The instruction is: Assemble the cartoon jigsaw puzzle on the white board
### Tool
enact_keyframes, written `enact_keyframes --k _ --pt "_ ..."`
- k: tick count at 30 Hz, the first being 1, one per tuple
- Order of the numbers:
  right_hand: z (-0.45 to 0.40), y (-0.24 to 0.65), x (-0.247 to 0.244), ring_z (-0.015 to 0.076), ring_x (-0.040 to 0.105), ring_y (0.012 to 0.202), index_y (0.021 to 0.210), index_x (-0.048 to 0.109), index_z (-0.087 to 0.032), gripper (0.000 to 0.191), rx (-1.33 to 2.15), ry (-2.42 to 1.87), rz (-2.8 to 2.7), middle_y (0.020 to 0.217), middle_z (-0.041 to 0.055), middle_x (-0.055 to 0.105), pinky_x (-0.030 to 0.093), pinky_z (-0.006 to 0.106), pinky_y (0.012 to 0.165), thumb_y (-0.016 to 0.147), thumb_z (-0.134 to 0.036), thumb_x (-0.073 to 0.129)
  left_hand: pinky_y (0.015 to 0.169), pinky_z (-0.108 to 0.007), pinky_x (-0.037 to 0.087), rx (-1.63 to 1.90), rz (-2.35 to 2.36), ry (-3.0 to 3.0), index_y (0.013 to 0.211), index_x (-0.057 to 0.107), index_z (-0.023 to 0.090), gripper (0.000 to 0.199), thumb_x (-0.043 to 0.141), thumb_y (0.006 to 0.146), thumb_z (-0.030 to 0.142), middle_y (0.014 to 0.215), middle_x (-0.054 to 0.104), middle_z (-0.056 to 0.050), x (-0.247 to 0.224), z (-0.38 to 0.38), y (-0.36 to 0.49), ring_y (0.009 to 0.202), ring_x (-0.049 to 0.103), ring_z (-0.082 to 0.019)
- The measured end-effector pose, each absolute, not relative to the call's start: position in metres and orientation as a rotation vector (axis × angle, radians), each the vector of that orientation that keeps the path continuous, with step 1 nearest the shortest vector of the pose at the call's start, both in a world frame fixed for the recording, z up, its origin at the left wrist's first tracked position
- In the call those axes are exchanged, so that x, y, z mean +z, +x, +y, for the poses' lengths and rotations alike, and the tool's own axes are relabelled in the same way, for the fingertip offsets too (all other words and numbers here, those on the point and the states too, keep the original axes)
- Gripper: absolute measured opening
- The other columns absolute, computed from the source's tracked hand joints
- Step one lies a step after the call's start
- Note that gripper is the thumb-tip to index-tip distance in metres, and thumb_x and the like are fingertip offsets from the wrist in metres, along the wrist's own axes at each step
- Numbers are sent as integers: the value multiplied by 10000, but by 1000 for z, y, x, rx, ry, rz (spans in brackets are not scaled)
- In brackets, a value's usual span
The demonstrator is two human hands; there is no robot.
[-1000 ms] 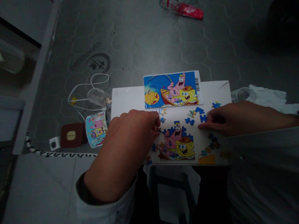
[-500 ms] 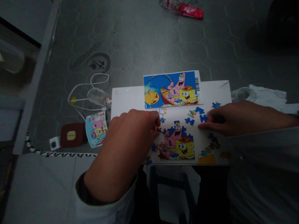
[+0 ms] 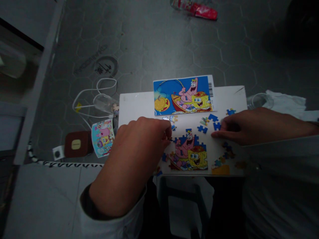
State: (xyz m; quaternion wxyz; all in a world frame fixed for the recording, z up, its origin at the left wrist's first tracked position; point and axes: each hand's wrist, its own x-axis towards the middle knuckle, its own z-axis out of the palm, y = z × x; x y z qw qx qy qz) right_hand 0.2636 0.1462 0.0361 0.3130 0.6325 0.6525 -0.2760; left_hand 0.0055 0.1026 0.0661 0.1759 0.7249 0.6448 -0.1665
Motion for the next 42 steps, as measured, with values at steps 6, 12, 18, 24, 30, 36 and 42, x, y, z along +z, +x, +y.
enact_keyframes --k 6,12,18,24,30,36,42 --pt "146 260 38 268 706 652 708 786 -307 408 -737 1672 1711 780 75 812 509 424 623 933 -646 761 722 -410 505 -487 1837 2037 1037 903 415 184 742 976 349 937 838 -53 67 102 6 799 774 -323" --pt "146 269 31 262 685 615 711 791 -310 478 -775 1660 1767 763 85 805 494 409 593 895 -747 734 778 -426 557 -546 1820 1998 1083 904 405 181 753 990 364 967 849 -55 67 105 8 836 797 -327" --pt "145 271 31 268 669 584 703 783 -306 482 -790 1677 1778 742 92 791 473 413 563 880 -753 748 780 -429 576 -523 1833 2021 1062 903 396 147 786 974 382 959 853 -61 68 105 8 861 807 -343" --pt "144 260 41 279 697 642 707 774 -294 442 -751 1668 1754 775 93 805 508 439 618 952 -659 719 722 -418 547 -519 1771 2091 1084 901 374 184 748 985 347 980 865 -81 70 102 7 825 796 -342" --pt "145 266 35 270 698 642 693 765 -306 426 -744 1648 1762 769 71 804 518 450 641 953 -643 738 654 -374 456 -475 1804 2114 1057 900 404 184 747 970 351 936 856 -52 69 101 7 776 778 -306" --pt "145 264 36 293 721 701 707 783 -312 383 -759 1663 1744 810 71 816 520 461 660 935 -619 784 670 -384 479 -453 1787 2145 1101 878 383 208 699 1003 342 947 849 -64 69 101 7 786 779 -322" --pt "146 257 43 272 714 690 723 789 -298 361 -731 1669 1712 801 72 806 503 434 667 974 -555 755 678 -380 484 -416 1736 2188 1166 852 381 261 641 1032 304 1091 882 -53 66 100 6 851 807 -326"
